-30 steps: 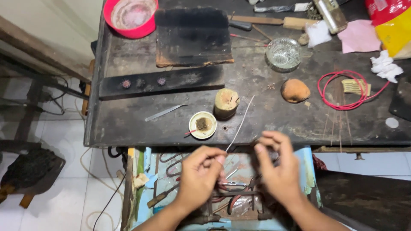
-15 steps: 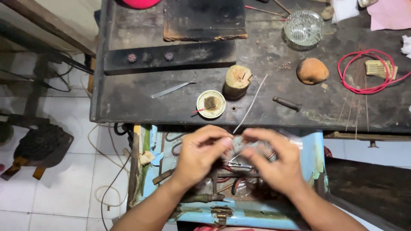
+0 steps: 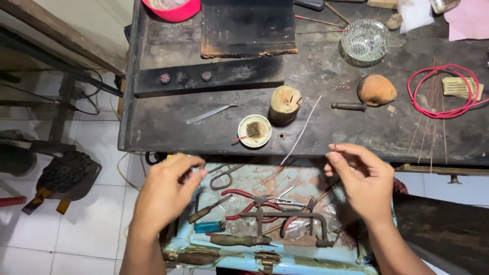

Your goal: Heating jewelry components with a blowtorch and manipulating small parts with tweezers and pliers at a soldering station.

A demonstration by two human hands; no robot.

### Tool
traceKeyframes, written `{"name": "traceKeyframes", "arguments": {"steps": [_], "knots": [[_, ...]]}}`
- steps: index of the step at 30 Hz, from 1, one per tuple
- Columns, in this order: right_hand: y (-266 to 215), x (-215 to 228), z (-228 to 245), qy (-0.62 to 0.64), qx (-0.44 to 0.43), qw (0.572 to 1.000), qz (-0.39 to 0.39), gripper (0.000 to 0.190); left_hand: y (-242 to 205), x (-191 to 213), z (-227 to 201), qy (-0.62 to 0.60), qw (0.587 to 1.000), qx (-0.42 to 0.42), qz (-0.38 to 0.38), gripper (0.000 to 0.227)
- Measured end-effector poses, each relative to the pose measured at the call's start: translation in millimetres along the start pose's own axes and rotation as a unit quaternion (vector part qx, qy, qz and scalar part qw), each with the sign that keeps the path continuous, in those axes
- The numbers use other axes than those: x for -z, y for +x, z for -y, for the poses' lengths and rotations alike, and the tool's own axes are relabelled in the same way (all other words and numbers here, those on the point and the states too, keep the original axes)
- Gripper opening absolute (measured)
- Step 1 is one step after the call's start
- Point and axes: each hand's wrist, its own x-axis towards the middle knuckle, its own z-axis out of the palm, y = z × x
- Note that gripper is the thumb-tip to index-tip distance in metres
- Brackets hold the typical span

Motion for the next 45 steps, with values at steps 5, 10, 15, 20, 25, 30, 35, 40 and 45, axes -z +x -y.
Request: {"name": "traceKeyframes", "arguments": {"steps": [5,10,15,20,25,30,35,40,45], "knots": [[-3,-3,0,0.002,-0.013,1.0,0.021,0.01,-17,-35,22,0.084,0.983,0.079,0.14,0.021],[-5,-1,-2,-0.019,-0.018,0.999,0.024,0.008,-35,-64,42,0.218,0.958,0.135,0.127,0.017],[-5,-1,0,-0.038,-0.02,0.999,0.031,0.009,-44,-89,50,0.227,0.954,0.182,0.072,0.024],[-1,-3,3,-0.041,-0.023,0.998,0.031,0.009,-46,-95,41,0.227,0.951,0.201,0.066,0.015],[13,-7,20,-0.042,-0.036,0.998,0.035,0.01,-47,-85,48,0.176,0.954,0.225,0.092,0.017],[39,-15,51,-0.124,0.037,0.987,0.09,0.009,-52,-60,68,0.082,0.943,0.264,0.185,0.015],[73,-28,55,-0.148,0.053,0.982,0.108,0.009,-57,-27,57,0.081,0.93,0.291,0.208,0.018],[82,-33,63,-0.152,0.042,0.982,0.105,0.01,-50,-27,54,0.032,0.954,0.238,0.18,0.023],[86,-32,73,-0.16,0.142,0.974,0.07,0.006,-36,-28,19,-0.268,0.91,0.253,0.189,0.025]]}}
